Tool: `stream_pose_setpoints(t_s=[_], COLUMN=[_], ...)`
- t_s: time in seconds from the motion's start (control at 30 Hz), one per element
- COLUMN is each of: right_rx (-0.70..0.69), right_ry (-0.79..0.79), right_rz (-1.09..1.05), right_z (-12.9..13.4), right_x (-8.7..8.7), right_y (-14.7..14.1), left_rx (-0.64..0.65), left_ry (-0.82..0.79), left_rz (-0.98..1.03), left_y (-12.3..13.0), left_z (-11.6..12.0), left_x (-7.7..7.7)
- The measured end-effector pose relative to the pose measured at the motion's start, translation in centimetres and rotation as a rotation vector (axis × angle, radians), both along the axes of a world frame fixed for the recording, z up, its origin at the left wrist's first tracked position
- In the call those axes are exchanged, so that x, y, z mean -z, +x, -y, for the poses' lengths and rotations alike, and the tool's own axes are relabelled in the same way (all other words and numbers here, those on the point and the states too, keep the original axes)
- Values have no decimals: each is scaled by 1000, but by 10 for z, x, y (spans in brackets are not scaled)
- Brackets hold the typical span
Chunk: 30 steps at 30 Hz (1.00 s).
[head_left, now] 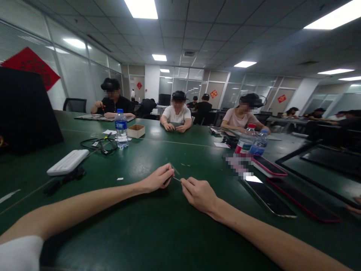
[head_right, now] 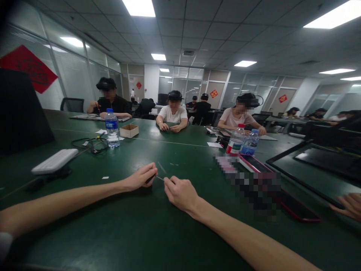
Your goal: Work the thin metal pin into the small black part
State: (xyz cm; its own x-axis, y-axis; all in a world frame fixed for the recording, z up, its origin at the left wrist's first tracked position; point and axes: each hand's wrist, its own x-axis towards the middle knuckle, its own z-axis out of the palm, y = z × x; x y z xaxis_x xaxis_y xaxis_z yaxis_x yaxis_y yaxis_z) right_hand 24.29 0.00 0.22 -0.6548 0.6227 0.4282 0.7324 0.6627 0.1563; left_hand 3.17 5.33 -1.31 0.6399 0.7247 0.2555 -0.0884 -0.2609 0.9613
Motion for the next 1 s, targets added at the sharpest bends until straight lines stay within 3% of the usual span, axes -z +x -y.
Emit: stream_pose_setpoints(t_s=[0.37,1.0], right_rx=[-51,-42], right_ry=[46,-5], right_rz=[-18,-14], right_z=[-1,0], right_x=[1,-2], right_y=[0,-1], left_rx=[281,325], left_ry=[-273,-369], left_rz=[18,22], left_y=[-9,-11], left_z=[-8,-13], left_x=[-8,-11])
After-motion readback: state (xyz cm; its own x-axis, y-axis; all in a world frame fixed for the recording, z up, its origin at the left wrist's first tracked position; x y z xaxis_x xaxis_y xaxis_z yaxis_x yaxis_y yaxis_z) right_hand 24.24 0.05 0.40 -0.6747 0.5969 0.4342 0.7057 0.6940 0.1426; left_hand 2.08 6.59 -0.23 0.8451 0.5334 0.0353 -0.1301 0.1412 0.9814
